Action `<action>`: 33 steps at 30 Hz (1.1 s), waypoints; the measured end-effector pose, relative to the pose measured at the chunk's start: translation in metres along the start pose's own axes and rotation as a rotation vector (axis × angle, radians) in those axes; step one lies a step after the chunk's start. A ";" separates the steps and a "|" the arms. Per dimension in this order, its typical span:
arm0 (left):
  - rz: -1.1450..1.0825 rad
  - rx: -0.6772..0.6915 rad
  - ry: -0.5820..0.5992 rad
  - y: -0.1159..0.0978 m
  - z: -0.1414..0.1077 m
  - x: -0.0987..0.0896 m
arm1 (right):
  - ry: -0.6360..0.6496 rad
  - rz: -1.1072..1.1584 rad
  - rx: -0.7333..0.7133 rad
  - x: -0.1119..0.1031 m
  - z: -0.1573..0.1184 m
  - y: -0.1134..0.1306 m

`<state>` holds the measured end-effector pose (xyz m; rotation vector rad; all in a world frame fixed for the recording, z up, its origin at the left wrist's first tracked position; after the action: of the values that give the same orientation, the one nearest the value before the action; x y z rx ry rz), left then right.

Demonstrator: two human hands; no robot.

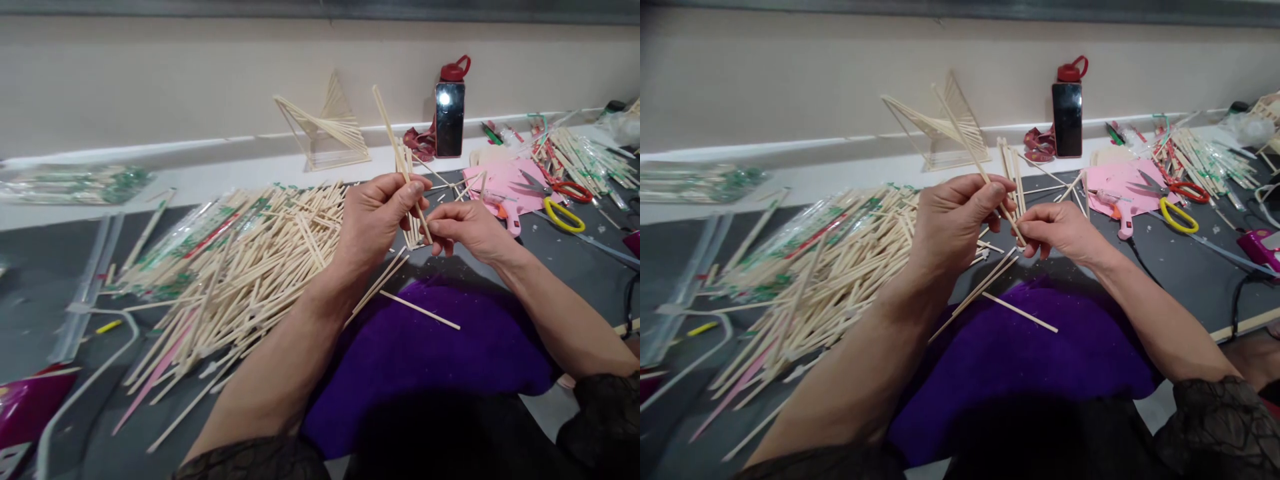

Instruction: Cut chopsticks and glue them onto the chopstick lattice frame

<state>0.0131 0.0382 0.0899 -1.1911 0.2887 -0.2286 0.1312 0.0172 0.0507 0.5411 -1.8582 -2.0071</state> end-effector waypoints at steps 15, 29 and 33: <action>-0.240 -0.053 0.047 0.005 0.004 -0.002 | -0.166 0.024 0.106 -0.009 -0.002 -0.006; -0.213 -0.087 -0.052 0.017 0.007 -0.012 | -0.081 -0.135 0.090 -0.001 -0.004 -0.008; -0.187 -0.081 -0.047 0.018 0.006 -0.009 | -0.059 -0.176 0.081 0.002 -0.003 -0.012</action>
<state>0.0069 0.0532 0.0763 -1.3029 0.1468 -0.3538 0.1313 0.0144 0.0388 0.6974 -1.9962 -2.0853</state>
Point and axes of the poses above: each hand's wrist, its own z-axis towards the middle knuckle, its own x-axis out of the palm, y = z × x, the point moved 8 cm from there along z, towards the middle knuckle, and after that the axes turned 10 degrees about y, right-handed, at the moved point
